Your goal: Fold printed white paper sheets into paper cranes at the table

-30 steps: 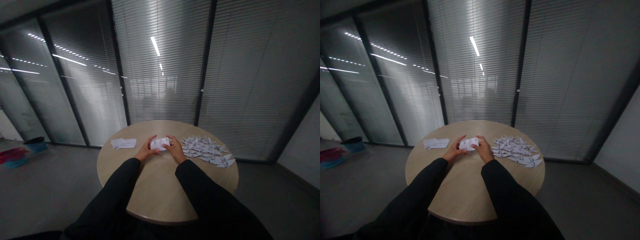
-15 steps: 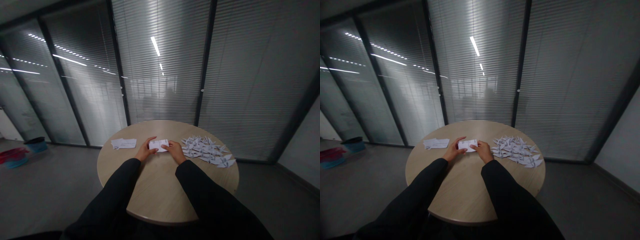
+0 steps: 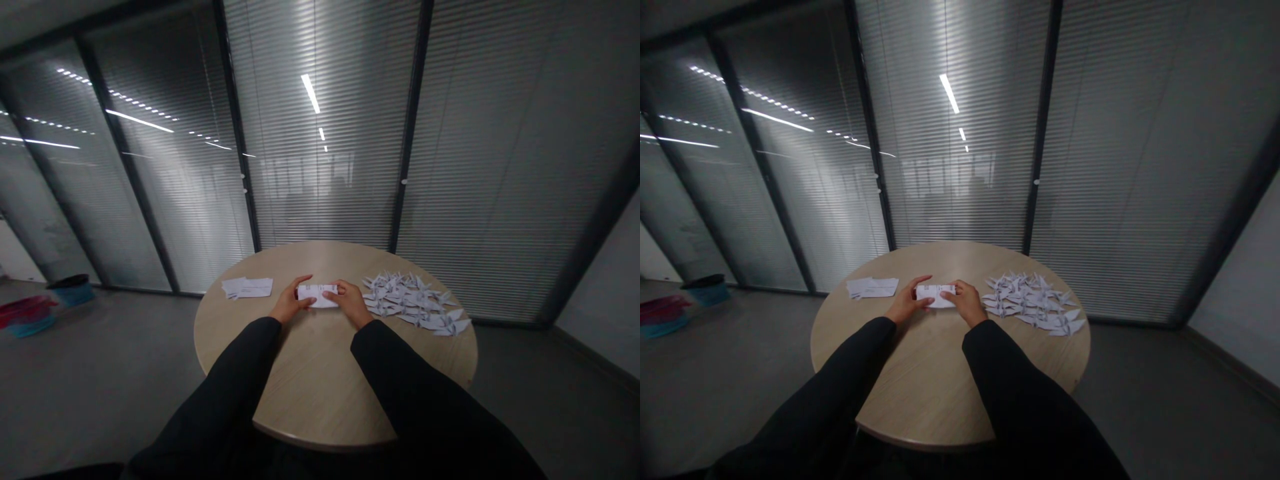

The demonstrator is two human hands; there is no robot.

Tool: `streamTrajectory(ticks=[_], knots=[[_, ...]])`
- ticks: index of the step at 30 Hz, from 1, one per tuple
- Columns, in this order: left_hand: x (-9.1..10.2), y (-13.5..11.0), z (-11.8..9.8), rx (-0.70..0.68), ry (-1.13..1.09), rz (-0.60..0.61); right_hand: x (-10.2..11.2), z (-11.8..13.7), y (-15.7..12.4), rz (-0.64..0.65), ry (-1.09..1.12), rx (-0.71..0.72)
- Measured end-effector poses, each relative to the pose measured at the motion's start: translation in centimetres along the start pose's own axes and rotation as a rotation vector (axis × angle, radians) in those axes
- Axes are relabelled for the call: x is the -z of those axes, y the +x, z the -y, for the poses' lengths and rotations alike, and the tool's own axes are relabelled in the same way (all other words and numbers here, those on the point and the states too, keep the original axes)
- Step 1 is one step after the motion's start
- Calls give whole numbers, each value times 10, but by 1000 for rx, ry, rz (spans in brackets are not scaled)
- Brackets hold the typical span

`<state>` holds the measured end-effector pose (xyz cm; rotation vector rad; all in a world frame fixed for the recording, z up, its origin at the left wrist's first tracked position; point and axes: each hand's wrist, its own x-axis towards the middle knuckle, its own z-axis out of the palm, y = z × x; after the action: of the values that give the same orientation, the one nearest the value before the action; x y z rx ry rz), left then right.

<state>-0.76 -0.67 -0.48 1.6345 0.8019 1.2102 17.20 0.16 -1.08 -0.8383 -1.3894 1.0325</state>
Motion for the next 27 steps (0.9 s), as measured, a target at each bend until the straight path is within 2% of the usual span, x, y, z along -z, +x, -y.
streamTrajectory(ticks=[6,12,19,27], knots=[[1,1,2,-23,17,46,1,3,-2,-32,-25,10],[2,-1,3,-37,102,39,1,5,-4,-40,-54,44],[1,1,3,-34,93,-16,-1,1,-2,-50,-92,69],[0,3,5,34,69,-96,-2,3,-4,-55,-155,65]])
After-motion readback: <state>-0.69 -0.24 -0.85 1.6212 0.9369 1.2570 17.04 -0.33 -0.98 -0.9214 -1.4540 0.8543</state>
